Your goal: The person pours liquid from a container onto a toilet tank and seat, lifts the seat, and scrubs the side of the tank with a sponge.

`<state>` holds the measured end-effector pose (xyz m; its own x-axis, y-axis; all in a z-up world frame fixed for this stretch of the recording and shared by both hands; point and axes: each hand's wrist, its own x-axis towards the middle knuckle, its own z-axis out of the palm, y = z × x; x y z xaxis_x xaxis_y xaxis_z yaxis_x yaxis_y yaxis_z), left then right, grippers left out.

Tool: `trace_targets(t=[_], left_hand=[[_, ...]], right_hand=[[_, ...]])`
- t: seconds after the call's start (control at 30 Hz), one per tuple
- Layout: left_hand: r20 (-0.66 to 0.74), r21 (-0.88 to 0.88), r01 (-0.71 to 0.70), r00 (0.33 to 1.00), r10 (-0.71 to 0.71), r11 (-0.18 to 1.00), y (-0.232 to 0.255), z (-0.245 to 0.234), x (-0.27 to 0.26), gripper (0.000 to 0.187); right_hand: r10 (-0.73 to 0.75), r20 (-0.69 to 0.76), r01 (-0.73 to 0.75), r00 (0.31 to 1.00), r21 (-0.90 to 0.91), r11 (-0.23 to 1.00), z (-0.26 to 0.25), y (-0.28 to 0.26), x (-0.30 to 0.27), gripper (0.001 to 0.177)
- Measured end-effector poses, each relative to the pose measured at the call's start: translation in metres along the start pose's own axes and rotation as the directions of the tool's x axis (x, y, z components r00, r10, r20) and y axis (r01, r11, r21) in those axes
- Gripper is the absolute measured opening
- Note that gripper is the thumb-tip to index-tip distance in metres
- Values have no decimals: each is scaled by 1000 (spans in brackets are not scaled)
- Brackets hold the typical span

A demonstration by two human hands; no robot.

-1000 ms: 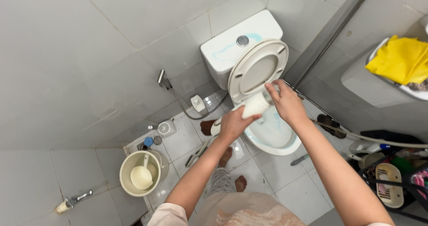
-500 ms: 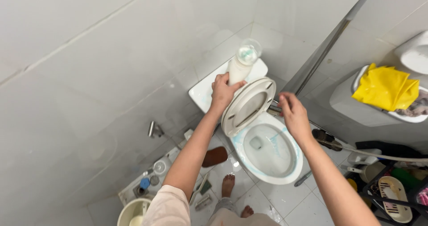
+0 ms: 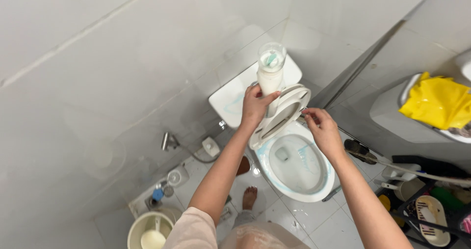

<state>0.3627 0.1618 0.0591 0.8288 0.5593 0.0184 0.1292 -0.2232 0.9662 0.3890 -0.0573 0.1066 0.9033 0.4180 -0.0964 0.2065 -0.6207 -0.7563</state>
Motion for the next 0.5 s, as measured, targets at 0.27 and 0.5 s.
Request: trace_targets(t=[0.27, 0.5], left_hand=[[-181, -65, 64, 981, -75, 996, 7, -38, -78, 52], [-302, -21, 156, 941, -155, 988, -40, -61, -180, 50]], right_hand=[[-214, 92, 203, 973, 116, 972, 25, -9, -33, 21], [-309, 351, 213, 884, 286, 934, 72, -2, -93, 26]])
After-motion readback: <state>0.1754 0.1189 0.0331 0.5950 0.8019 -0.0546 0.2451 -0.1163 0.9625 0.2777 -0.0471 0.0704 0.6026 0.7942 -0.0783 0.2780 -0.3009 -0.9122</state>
